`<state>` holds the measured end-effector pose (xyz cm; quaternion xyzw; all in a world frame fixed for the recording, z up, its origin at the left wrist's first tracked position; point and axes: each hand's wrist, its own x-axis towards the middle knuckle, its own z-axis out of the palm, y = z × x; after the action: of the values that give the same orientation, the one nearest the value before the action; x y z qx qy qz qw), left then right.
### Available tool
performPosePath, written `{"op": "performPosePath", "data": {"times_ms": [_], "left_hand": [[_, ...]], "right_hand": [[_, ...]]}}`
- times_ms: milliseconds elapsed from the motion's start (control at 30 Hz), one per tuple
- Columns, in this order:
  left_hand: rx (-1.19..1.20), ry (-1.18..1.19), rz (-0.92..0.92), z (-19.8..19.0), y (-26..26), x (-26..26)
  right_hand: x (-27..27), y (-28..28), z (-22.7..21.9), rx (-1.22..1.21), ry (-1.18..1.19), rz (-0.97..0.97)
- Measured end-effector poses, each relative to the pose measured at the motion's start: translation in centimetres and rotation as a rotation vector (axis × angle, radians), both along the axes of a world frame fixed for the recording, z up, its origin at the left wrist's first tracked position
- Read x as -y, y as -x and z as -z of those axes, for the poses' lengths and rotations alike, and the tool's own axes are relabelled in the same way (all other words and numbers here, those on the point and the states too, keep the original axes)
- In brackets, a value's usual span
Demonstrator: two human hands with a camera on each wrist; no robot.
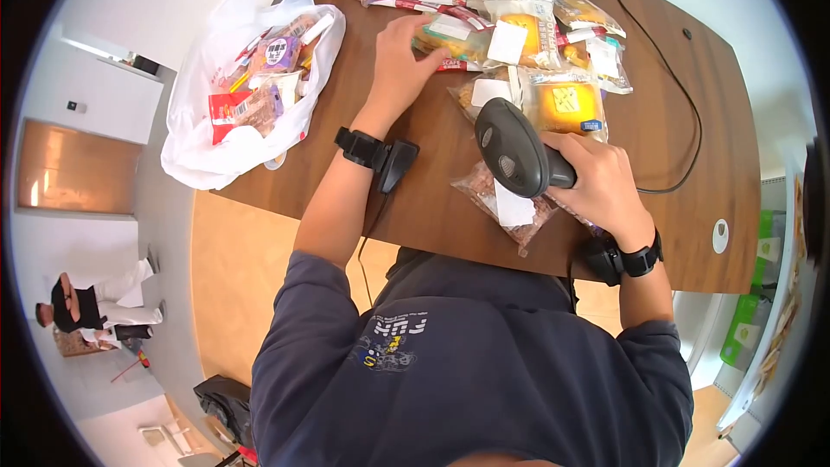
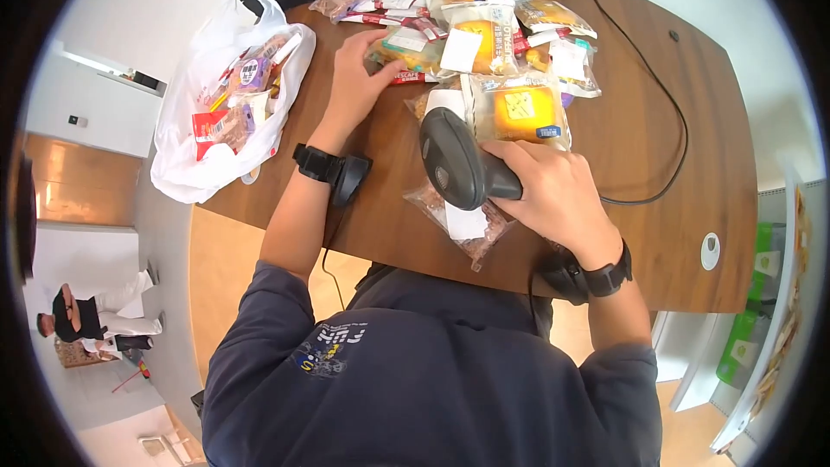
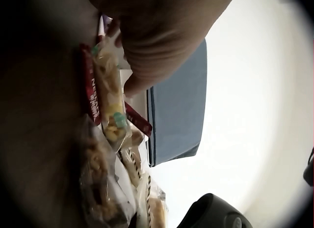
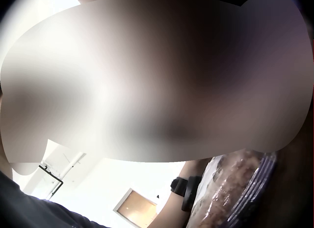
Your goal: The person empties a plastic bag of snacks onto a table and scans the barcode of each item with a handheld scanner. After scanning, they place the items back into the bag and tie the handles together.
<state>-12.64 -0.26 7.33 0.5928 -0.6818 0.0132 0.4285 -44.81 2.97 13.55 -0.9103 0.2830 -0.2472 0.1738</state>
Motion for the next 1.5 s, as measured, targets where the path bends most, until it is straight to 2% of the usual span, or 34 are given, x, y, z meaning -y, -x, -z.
{"op": "performPosePath", "data": {"times_ms": [33, 100, 133, 200, 433, 533, 600, 633, 700, 733, 767, 833, 900, 1000, 1100, 1500], "left_hand": [[0.006, -0.006, 0.007, 0.3, 0.2, 0.0], [0.309, 0.03, -0.067, 1.3, 0.8, 0.2], [0.309, 0.028, -0.058, 1.2, 1.1, 0.3], [0.407, -0.163, -0.107, 1.1, 1.6, 0.5], [0.31, -0.098, -0.083, 0.5, 0.5, 1.4], [0.288, 0.003, -0.102, 0.2, -0.8, 0.7], [0.125, 0.159, -0.143, -0.3, -1.6, 0.6], [0.127, 0.157, -0.137, -1.1, -1.5, 0.2], [-0.381, -0.007, -0.222, -3.0, -0.9, -0.6], [-0.674, 0.039, -0.075, -3.4, -0.7, 0.0], [-0.677, 0.033, -0.075, -3.5, -0.3, -0.3], [-1.179, -0.326, 0.183, -4.0, 1.3, -1.3], [-1.136, -0.354, 0.229, -2.9, 2.0, -1.1], [-0.983, -0.546, 0.322, -2.1, 2.8, -1.0], [-1.014, -0.637, 0.329, -2.4, 3.1, -1.2], [-1.03, -0.606, 0.317, -2.4, 3.3, -1.3]], "right_hand": [[0.0, 0.1, 0.0, -0.009, 0.006, -0.007], [0.0, 0.2, 0.3, -0.017, 0.006, -0.005], [0.1, 0.2, 0.3, -0.014, 0.001, -0.011], [0.1, 0.3, 0.4, -0.017, -0.005, -0.015], [0.2, 0.2, 0.4, -0.023, -0.007, -0.006], [0.2, 0.1, 0.3, -0.018, -0.007, -0.001], [0.2, 0.1, 0.4, -0.006, -0.002, 0.004], [0.2, 0.1, 0.4, 0.001, -0.002, 0.004], [0.3, 0.2, 0.4, 0.006, -0.005, 0.01], [0.4, 0.2, 0.4, 0.01, -0.004, 0.011], [0.4, 0.2, 0.3, 0.014, -0.003, 0.011], [0.4, 0.3, 0.5, 0.035, -0.016, 0.03], [0.5, 0.2, 0.5, 0.052, -0.03, 0.048], [0.5, 0.2, 0.8, 0.098, -0.063, 0.112], [0.6, 0.2, 0.9, 0.106, -0.048, 0.153], [0.7, 0.4, 0.6, 0.051, -0.083, 0.131]]}}
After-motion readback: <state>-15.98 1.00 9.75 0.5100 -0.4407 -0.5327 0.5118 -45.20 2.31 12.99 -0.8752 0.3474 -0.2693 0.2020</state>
